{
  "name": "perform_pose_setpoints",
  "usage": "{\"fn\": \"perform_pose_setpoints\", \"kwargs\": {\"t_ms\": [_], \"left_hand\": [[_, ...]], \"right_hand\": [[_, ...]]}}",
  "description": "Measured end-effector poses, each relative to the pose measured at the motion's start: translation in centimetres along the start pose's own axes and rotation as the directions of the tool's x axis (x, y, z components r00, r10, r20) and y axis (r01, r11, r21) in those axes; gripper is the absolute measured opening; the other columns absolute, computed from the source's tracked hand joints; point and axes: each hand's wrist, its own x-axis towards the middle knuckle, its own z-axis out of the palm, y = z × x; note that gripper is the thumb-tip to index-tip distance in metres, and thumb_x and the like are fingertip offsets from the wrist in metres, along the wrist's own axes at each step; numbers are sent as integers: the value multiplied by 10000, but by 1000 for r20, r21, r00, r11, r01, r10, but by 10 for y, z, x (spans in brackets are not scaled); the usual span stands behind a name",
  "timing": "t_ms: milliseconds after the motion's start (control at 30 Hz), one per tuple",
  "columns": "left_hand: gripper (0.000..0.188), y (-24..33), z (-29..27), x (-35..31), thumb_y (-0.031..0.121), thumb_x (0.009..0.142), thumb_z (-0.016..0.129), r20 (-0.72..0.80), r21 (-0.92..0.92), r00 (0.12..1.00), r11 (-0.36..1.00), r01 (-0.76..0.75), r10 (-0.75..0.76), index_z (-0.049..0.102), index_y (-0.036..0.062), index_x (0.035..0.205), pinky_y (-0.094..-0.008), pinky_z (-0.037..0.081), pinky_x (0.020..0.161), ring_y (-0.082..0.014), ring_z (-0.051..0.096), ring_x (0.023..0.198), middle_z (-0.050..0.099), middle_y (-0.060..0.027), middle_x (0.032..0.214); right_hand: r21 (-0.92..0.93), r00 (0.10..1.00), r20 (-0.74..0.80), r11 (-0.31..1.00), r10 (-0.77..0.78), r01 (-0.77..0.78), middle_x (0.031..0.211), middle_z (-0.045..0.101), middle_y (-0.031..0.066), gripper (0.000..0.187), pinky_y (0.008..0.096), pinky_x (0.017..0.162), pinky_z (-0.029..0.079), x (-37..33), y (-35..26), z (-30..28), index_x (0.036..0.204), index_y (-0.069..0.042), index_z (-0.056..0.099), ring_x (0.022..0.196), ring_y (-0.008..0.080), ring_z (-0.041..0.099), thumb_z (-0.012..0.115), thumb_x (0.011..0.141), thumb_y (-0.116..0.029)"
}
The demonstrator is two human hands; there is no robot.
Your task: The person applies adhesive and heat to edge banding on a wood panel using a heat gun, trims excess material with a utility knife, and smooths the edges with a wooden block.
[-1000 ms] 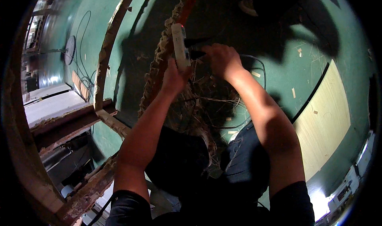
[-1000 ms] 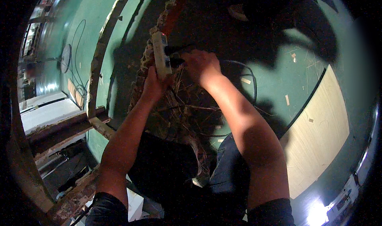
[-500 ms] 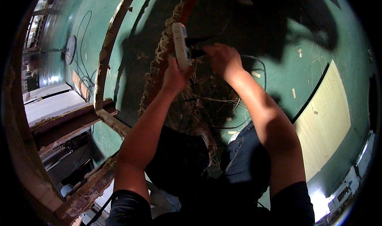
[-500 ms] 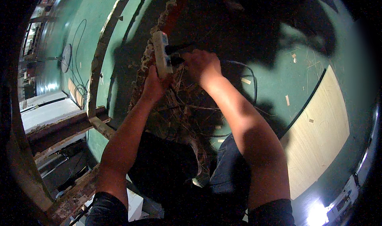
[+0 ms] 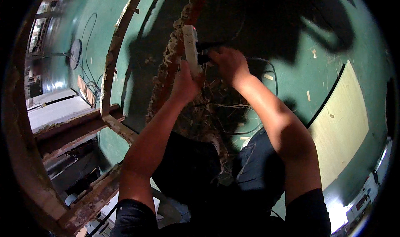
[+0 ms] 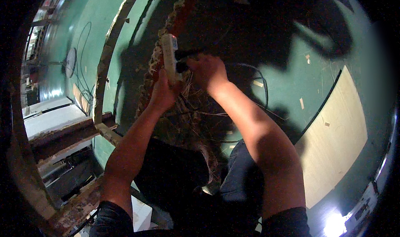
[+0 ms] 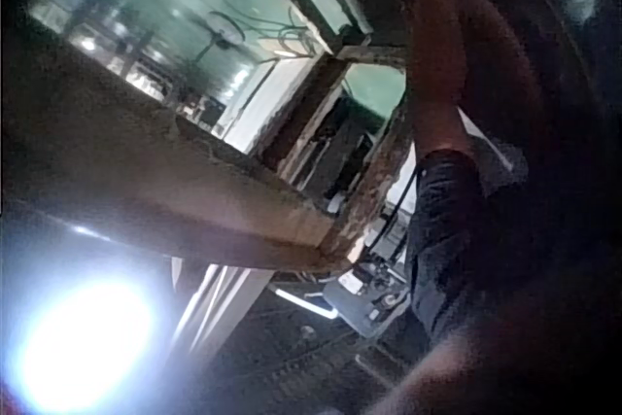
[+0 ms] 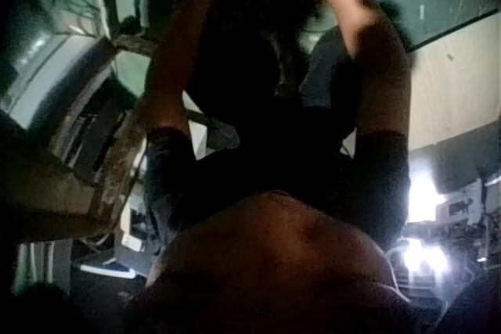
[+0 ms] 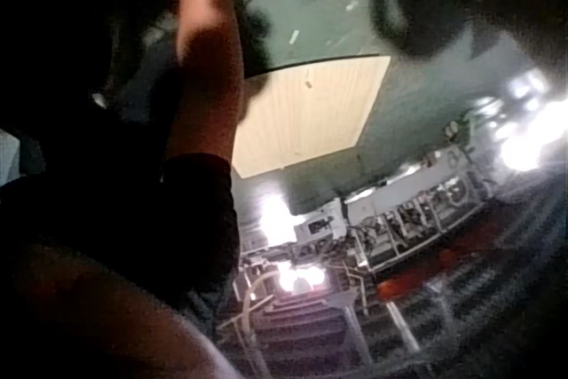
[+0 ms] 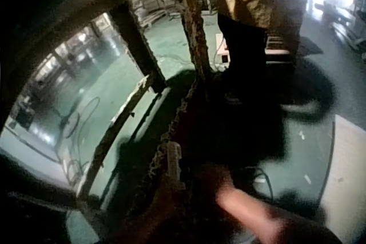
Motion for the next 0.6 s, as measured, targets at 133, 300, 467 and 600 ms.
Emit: {"fn": "perform_pose_setpoints", "kwargs": {"t_ms": [133, 300, 467, 600], "left_hand": [[749, 2, -6, 1, 287, 955, 731, 63, 31, 997, 998, 52, -54, 305, -40, 1476, -494, 533, 920, -465, 673, 1105, 652, -311, 1223], [768, -8, -11, 13, 349, 884, 801, 75, -184, 993, 977, 108, -96, 358, -40, 1376, -496, 558, 859, -400, 703, 1039, 690, -252, 1128], [845, -11, -14, 28, 336, 833, 849, -39, -420, 970, 885, 201, -238, 352, -31, 1410, -423, 555, 892, -265, 654, 1082, 633, -180, 1210], [824, 13, -14, 20, 223, 799, 851, -13, -526, 973, 829, 190, -232, 353, -27, 1406, -394, 547, 908, -258, 624, 1113, 587, -180, 1236]], "right_hand": [[12, 999, -35, 1000, -15, 16, 975, 689, 144, 245, 493, 803, 563, -2, -4, -8, 1104, -166, 708, 966, 379, 697, 643, 872, -126], [-43, 997, -53, 998, -51, 48, 1022, 689, 122, 321, 480, 822, 549, -3, -6, -24, 1167, -203, 714, 984, 346, 698, 642, 865, -120], [-58, 996, 41, 995, -79, 81, 1036, 688, 108, 357, 469, 842, 541, -6, -16, -18, 1196, -213, 714, 1003, 333, 692, 621, 872, -96], [46, 991, -22, 990, -134, 135, 1011, 692, 99, 343, 452, 846, 537, -9, -11, -9, 1191, -209, 717, 996, 340, 688, 641, 868, -120]]}}
